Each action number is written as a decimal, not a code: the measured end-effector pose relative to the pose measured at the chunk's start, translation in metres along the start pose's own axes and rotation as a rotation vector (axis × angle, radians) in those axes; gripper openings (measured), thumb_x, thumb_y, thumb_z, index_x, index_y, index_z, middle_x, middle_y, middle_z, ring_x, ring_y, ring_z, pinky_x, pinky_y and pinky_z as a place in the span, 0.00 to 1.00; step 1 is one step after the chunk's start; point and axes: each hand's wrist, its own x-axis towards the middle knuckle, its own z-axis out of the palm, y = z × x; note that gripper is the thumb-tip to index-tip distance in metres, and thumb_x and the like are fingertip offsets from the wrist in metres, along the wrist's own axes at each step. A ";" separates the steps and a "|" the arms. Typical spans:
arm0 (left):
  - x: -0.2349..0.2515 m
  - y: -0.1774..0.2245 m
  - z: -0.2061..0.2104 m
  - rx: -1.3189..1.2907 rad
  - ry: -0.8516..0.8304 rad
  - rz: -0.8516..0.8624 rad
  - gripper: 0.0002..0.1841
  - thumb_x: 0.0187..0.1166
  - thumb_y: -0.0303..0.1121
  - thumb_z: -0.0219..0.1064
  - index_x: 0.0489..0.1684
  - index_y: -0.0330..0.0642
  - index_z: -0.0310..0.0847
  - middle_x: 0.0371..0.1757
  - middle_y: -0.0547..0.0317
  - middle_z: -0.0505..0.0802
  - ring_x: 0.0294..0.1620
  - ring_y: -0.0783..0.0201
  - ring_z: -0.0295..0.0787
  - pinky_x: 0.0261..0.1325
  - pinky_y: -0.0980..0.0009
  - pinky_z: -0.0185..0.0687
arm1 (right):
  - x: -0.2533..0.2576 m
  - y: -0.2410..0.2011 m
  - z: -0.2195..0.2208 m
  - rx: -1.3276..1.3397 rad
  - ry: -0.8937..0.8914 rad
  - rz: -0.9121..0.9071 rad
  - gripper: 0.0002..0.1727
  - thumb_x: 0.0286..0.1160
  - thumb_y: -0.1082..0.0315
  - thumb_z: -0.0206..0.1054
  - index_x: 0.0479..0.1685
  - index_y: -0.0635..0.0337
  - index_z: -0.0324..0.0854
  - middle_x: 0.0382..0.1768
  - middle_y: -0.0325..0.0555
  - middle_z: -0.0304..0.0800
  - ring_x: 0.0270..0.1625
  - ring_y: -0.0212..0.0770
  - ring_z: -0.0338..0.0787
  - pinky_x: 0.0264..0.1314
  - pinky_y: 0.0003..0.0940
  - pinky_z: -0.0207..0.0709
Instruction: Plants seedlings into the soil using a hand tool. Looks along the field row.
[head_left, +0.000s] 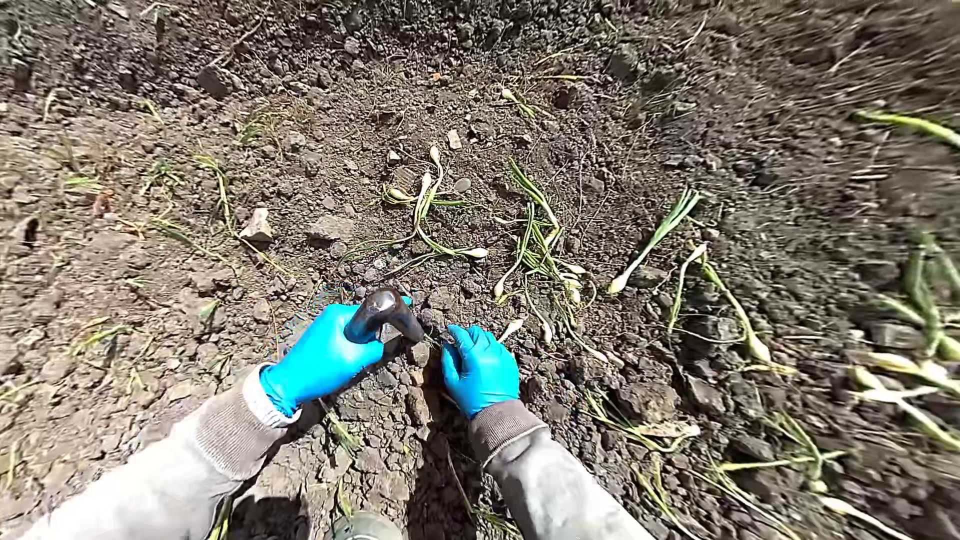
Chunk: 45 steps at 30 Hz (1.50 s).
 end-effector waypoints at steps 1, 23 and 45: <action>0.002 -0.007 -0.001 -0.031 0.010 -0.026 0.02 0.64 0.31 0.67 0.23 0.48 0.83 0.12 0.67 0.79 0.09 0.72 0.69 0.13 0.73 0.65 | -0.001 0.009 -0.007 -0.029 0.019 0.050 0.18 0.76 0.58 0.68 0.58 0.57 0.92 0.49 0.57 0.95 0.54 0.61 0.94 0.51 0.62 0.86; 0.035 0.102 -0.033 0.104 0.102 0.304 0.06 0.59 0.27 0.72 0.30 0.52 0.86 0.19 0.75 0.87 0.15 0.81 0.78 0.17 0.82 0.74 | 0.015 0.030 -0.032 0.022 0.254 0.007 0.13 0.75 0.68 0.66 0.52 0.57 0.92 0.41 0.54 0.93 0.37 0.57 0.95 0.30 0.58 0.85; 0.093 0.004 0.031 0.217 -0.094 -0.059 0.03 0.71 0.29 0.70 0.36 0.40 0.88 0.28 0.57 0.88 0.29 0.62 0.83 0.37 0.55 0.79 | 0.071 -0.005 -0.049 -0.113 0.090 -0.072 0.08 0.74 0.67 0.70 0.43 0.54 0.95 0.38 0.53 0.92 0.39 0.57 0.94 0.33 0.58 0.85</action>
